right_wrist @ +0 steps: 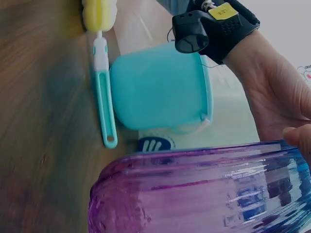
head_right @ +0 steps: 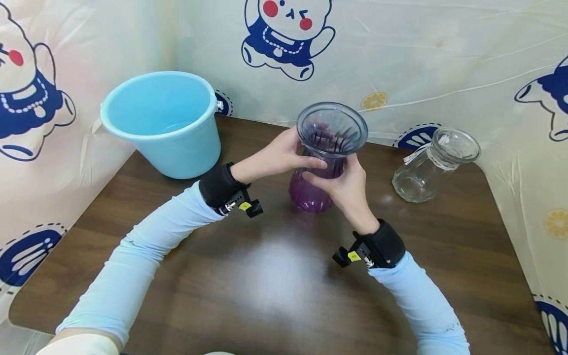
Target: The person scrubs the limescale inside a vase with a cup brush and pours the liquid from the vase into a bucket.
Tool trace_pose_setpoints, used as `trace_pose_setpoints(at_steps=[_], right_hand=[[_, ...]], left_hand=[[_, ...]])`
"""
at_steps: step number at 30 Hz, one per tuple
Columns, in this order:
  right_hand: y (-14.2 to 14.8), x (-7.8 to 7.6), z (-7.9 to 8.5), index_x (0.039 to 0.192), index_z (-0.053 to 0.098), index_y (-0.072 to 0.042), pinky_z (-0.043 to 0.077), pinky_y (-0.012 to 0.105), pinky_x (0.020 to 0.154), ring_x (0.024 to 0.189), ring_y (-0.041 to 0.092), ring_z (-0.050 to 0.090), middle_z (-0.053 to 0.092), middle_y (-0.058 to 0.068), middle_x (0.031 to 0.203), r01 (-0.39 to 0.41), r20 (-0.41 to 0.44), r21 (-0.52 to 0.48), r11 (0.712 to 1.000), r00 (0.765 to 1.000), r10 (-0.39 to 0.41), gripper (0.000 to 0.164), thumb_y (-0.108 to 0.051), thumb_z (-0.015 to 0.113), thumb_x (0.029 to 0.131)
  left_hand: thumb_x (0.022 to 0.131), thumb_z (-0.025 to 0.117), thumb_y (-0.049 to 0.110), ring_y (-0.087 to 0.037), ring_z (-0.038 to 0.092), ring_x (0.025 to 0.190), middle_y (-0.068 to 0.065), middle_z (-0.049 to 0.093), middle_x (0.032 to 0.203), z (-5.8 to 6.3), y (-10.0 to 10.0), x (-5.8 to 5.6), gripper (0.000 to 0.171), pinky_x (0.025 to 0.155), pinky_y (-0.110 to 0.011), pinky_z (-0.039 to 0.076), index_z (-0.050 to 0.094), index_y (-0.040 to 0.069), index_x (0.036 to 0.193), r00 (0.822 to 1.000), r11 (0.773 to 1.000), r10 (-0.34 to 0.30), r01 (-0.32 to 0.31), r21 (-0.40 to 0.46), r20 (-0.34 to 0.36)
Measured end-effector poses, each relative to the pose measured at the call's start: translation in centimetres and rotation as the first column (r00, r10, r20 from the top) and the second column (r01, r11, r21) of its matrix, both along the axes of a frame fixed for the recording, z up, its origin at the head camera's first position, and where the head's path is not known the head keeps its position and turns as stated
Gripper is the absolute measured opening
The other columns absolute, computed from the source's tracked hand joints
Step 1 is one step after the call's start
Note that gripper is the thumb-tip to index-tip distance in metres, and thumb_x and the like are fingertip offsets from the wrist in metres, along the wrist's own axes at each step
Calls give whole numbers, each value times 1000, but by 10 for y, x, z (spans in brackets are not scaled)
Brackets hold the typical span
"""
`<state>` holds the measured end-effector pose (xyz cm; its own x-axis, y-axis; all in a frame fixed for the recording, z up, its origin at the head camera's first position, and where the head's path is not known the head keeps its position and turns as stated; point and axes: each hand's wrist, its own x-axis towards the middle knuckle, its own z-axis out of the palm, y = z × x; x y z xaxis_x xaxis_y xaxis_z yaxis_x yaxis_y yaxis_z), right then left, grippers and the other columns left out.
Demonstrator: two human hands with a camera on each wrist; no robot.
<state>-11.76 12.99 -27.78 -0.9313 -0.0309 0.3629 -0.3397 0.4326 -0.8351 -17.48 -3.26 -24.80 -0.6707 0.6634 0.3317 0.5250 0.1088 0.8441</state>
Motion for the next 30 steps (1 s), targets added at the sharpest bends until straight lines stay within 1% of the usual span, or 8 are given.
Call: trace_pose_setpoints(at_steps=[4, 7, 11, 17, 22, 24, 27, 30], right_hand=[[10, 16, 10, 121, 47, 2, 39, 19, 87, 101, 6, 51, 56, 10, 113, 3, -2, -45, 999, 1000, -3, 65, 3, 77, 64], [25, 18, 8, 120, 49, 0, 40, 17, 85, 97, 3, 52, 57, 2, 109, 17, -3, -56, 998, 1000, -18, 63, 5, 77, 63], [54, 17, -1, 121, 50, -7, 39, 16, 84, 98, 2, 52, 56, -7, 108, 98, -3, 0, 995, 995, -98, 67, 3, 79, 61], [87, 25, 1, 124, 51, -11, 39, 14, 82, 98, 3, 53, 56, -11, 110, 195, -11, 24, 981, 981, -195, 72, 7, 78, 59], [108, 32, 3, 125, 50, -15, 37, 14, 83, 100, 4, 51, 56, -11, 112, 270, 17, 32, 962, 963, -271, 71, 4, 78, 62], [115, 36, 4, 127, 49, -17, 37, 15, 85, 103, 5, 50, 55, -8, 116, 291, 16, 35, 956, 956, -291, 72, 3, 77, 63], [126, 41, 5, 129, 47, -18, 37, 16, 87, 107, 8, 48, 54, -4, 121, 310, 7, 26, 951, 951, -310, 74, 4, 75, 65], [133, 45, 8, 130, 45, -16, 36, 16, 89, 109, 11, 47, 52, -1, 124, 316, -17, -20, 949, 948, -316, 76, 9, 72, 64]], left_hand=[[76, 74, 20, -7, 42, 120, -9, 44, 133, 0, 19, 3, 80, 97, -16, 32, 26, 5, 137, 1000, 998, -5, 4, -59, -7], [75, 75, 22, -4, 41, 120, -7, 44, 133, 3, 35, 5, 82, 96, -12, 30, 25, 5, 138, 1000, 994, -15, 15, -107, -6], [75, 75, 23, -2, 39, 121, -5, 45, 134, 8, 61, 4, 83, 96, -9, 27, 24, 6, 138, 998, 988, -60, 58, -143, -9], [75, 75, 26, 1, 36, 123, -2, 41, 137, 12, 99, 3, 87, 95, -7, 26, 20, 11, 141, 992, 978, -122, 123, -168, 21], [75, 75, 28, 3, 35, 122, 3, 42, 135, 13, 127, 4, 86, 94, -7, 26, 21, 14, 141, 990, 973, -128, 137, -188, 58], [75, 75, 27, 5, 35, 121, 6, 43, 134, 14, 137, 6, 86, 93, -6, 26, 21, 16, 141, 987, 971, -129, 146, -191, 95], [76, 74, 27, 8, 33, 120, 9, 40, 135, 14, 154, 8, 87, 92, -5, 25, 19, 18, 142, 980, 966, -145, 169, -197, 133], [76, 74, 26, 10, 32, 120, 11, 40, 135, 15, 170, 10, 84, 91, -4, 24, 21, 18, 141, 976, 959, -160, 189, -213, 146]])
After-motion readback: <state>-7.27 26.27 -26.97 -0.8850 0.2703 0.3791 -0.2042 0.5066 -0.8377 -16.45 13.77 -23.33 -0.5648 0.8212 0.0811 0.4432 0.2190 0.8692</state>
